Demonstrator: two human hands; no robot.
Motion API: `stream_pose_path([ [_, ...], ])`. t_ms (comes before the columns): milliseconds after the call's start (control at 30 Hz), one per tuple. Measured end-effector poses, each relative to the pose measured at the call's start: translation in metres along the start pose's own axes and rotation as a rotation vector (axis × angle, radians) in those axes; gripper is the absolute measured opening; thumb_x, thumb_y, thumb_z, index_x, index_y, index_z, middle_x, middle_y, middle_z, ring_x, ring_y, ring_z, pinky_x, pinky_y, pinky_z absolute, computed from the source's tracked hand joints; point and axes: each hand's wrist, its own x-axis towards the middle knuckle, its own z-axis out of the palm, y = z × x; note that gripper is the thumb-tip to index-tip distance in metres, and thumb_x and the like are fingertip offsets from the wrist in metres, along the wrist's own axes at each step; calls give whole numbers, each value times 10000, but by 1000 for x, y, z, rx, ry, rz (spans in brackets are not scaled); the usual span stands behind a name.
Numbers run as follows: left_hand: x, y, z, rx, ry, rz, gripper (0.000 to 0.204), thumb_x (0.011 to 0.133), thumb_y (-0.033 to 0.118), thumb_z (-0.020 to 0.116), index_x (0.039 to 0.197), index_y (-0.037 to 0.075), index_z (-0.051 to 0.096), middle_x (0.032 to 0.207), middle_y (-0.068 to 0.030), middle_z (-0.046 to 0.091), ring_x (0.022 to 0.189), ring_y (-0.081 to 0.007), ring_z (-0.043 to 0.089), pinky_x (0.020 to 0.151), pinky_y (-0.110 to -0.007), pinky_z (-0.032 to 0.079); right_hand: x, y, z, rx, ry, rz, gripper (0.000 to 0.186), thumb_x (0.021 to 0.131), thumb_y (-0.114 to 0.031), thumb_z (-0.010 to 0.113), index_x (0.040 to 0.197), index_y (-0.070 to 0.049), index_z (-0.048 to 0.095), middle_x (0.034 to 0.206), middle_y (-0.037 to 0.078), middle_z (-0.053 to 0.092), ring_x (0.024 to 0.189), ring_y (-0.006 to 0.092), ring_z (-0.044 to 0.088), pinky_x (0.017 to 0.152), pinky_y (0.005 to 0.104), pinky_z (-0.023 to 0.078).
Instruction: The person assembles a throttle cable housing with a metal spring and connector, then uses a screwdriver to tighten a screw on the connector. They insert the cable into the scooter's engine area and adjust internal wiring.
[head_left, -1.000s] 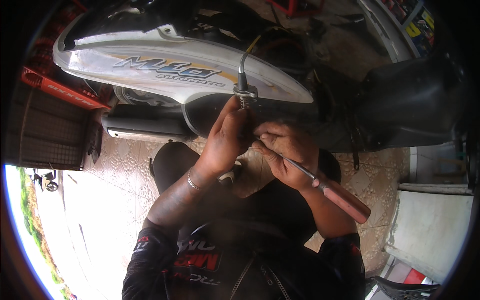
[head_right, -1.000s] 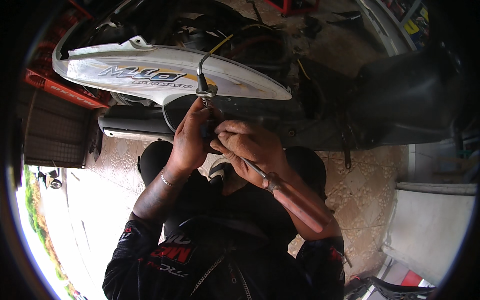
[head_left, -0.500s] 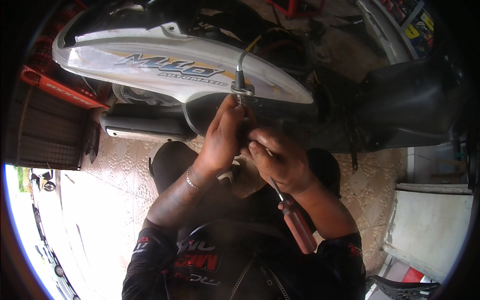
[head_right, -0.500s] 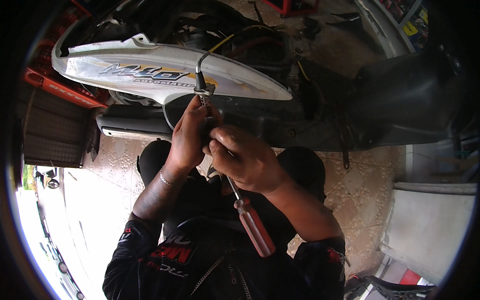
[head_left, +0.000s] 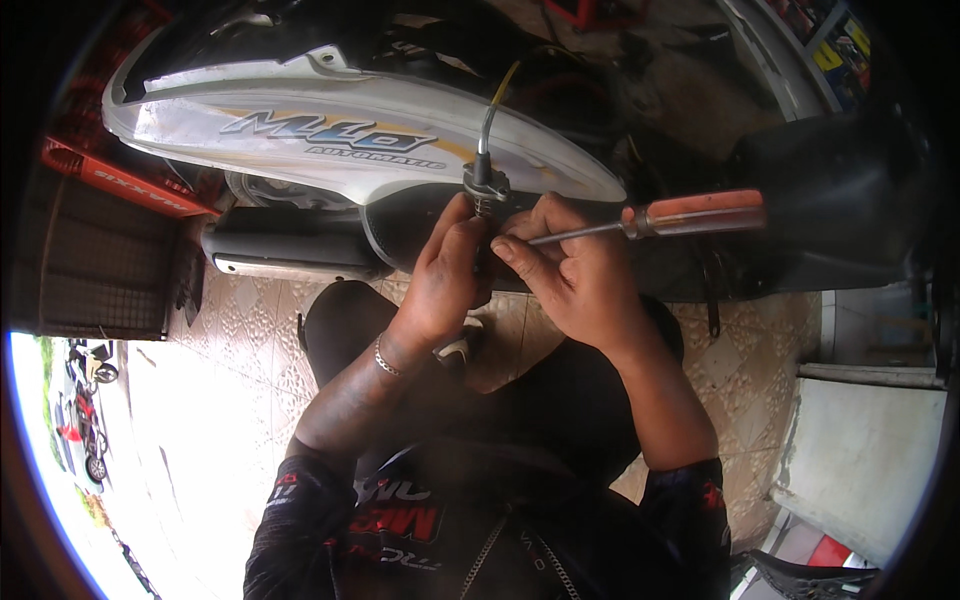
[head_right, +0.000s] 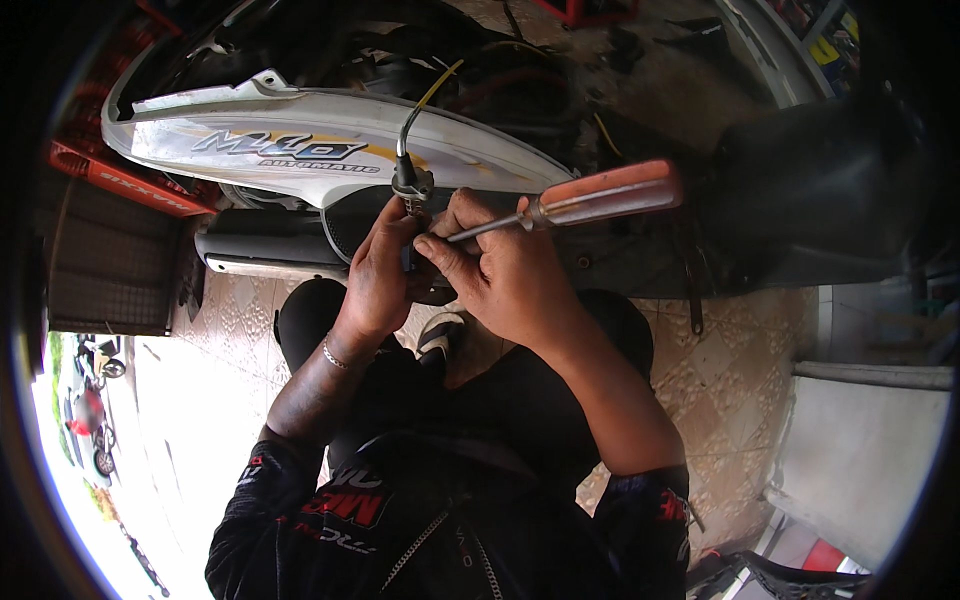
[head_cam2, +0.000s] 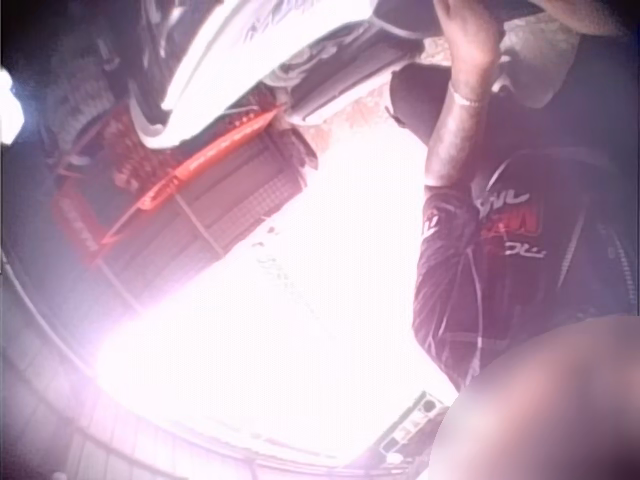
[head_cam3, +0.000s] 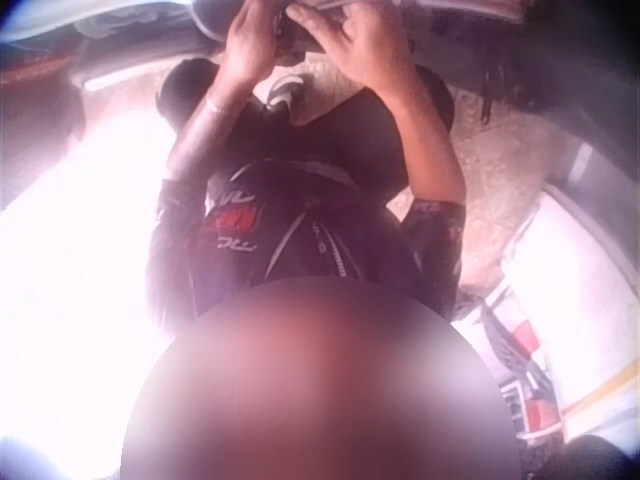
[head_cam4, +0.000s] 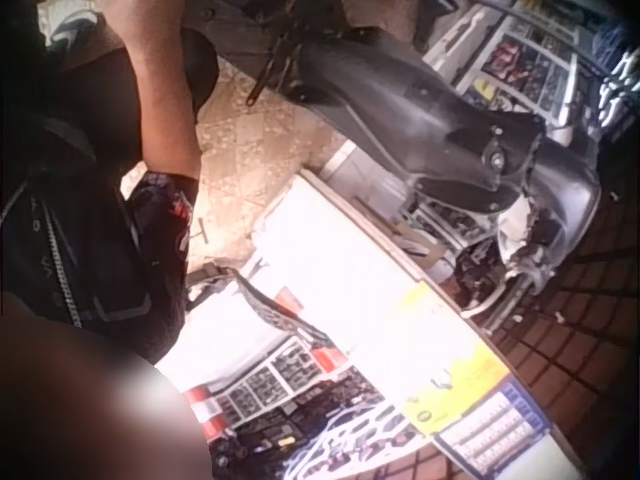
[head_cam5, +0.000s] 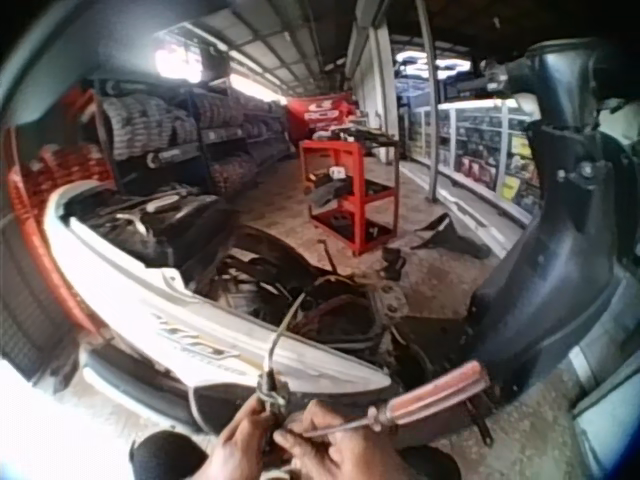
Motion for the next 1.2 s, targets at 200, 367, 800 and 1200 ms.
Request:
stream_pose_path([
  [200, -1, 0, -3, 27, -39, -13, 326, 1029, 243, 379, 1265, 105, 556, 912, 23, 551, 653, -41, 482, 489, -185, 343, -6, 4, 2, -17, 67, -45, 149, 947, -61, 701, 914, 6, 571, 872, 95, 686, 782, 132, 674, 685, 277, 530],
  [367, 1, -1, -2, -30, -65, 124, 223, 1024, 209, 381, 1088, 79, 550, 917, -4, 555, 798, -84, 520, 700, -238, 436, -21, 4, 16, -238, 270, -484, 156, 843, -29, 783, 921, -8, 649, 971, 131, 704, 844, 264, 728, 695, 344, 615],
  [800, 1, -3, -11, -16, -54, 142, 184, 1045, 207, 375, 1094, 114, 526, 817, 31, 506, 634, -38, 442, 507, -199, 352, -9, -5, 23, -168, 192, -313, 129, 930, -102, 717, 915, -9, 630, 906, 115, 694, 789, 269, 712, 652, 342, 556],
  [1200, -8, -3, -1, 33, 12, -23, 225, 1051, 236, 363, 1172, 126, 519, 747, 50, 478, 536, -24, 393, 427, -193, 286, -5, 5, 11, -61, 103, -86, 227, 918, -167, 735, 861, -52, 547, 712, 72, 667, 654, 283, 676, 747, 368, 478],
])
